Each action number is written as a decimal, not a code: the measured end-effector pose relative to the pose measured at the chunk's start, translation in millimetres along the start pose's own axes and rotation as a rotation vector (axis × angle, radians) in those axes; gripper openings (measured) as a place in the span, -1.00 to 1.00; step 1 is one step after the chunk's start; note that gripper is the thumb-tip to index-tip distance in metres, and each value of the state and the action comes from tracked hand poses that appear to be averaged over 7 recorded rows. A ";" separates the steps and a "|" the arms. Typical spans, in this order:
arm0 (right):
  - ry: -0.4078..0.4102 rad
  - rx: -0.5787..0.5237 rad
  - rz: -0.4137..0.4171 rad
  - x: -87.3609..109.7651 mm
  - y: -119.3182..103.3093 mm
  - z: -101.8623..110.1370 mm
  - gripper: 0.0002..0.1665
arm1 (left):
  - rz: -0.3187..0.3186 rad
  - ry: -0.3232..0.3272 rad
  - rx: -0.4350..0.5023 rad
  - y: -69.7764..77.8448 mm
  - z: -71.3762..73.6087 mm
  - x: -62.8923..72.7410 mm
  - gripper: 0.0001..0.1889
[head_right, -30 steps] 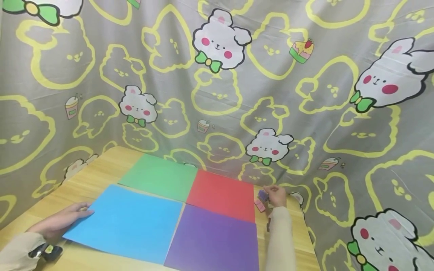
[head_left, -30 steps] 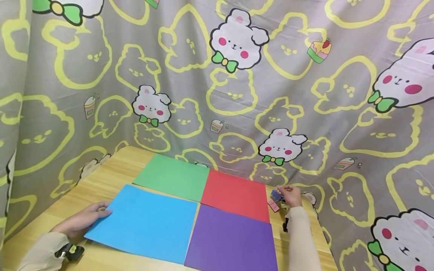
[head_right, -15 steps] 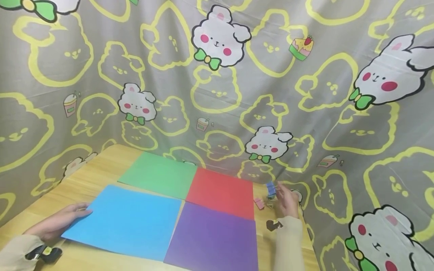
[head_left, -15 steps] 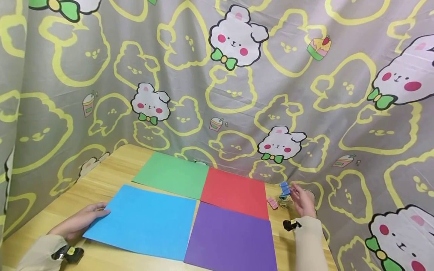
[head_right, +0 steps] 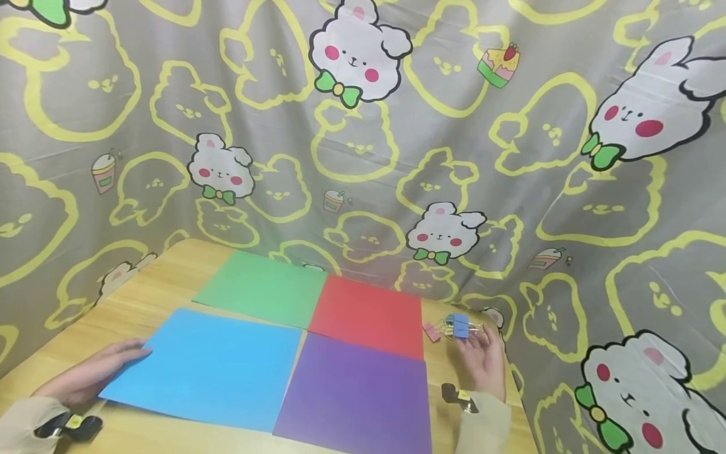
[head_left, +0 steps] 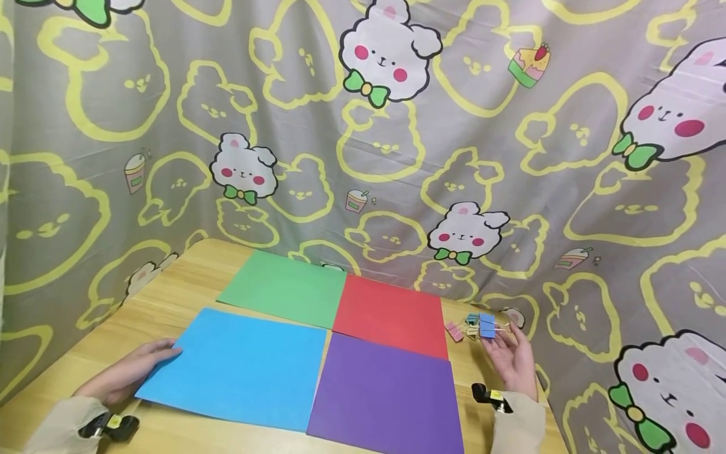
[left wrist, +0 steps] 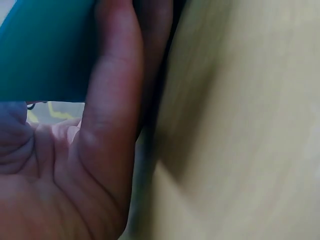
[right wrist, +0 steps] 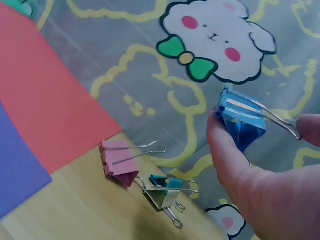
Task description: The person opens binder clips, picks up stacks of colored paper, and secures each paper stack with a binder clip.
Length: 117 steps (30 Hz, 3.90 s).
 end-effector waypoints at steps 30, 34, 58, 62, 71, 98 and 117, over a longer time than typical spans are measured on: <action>-0.042 -0.090 -0.070 -3.2 22.3 1.6 -0.22 | -0.002 0.037 0.027 -9.8 3.4 6.1 -0.09; -0.073 -0.093 -0.058 -5.0 22.1 1.4 -0.09 | 0.011 0.038 0.058 -15.3 5.7 10.3 -0.07; -0.164 -0.191 -0.070 1.7 24.8 -2.7 -0.10 | -0.117 0.128 0.078 44.1 9.9 -4.1 -0.09; -0.188 -0.182 -0.058 -0.3 25.6 -9.9 -0.10 | -0.165 0.163 0.092 74.9 8.8 -17.6 -0.10; -0.162 -0.129 -0.031 -13.1 43.8 -22.2 -0.13 | -0.278 0.180 0.247 123.7 -0.3 -42.9 -0.13; -0.129 0.197 0.018 -14.5 91.1 -37.4 -0.46 | -0.317 0.106 0.342 146.9 -45.8 -77.4 -0.16; -0.097 0.221 0.048 -30.1 102.2 -31.8 -0.55 | -0.280 0.083 0.290 142.5 -59.2 -99.4 -0.15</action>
Point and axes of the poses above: each hand's wrist, its own x-axis away from the middle knuckle, its own z-axis out of the back of the hand, y = z × x, the point moved 9 cm from there along -x, towards the middle knuckle, and after that the axes turned 9 degrees about -x, right-handed, at the moved point
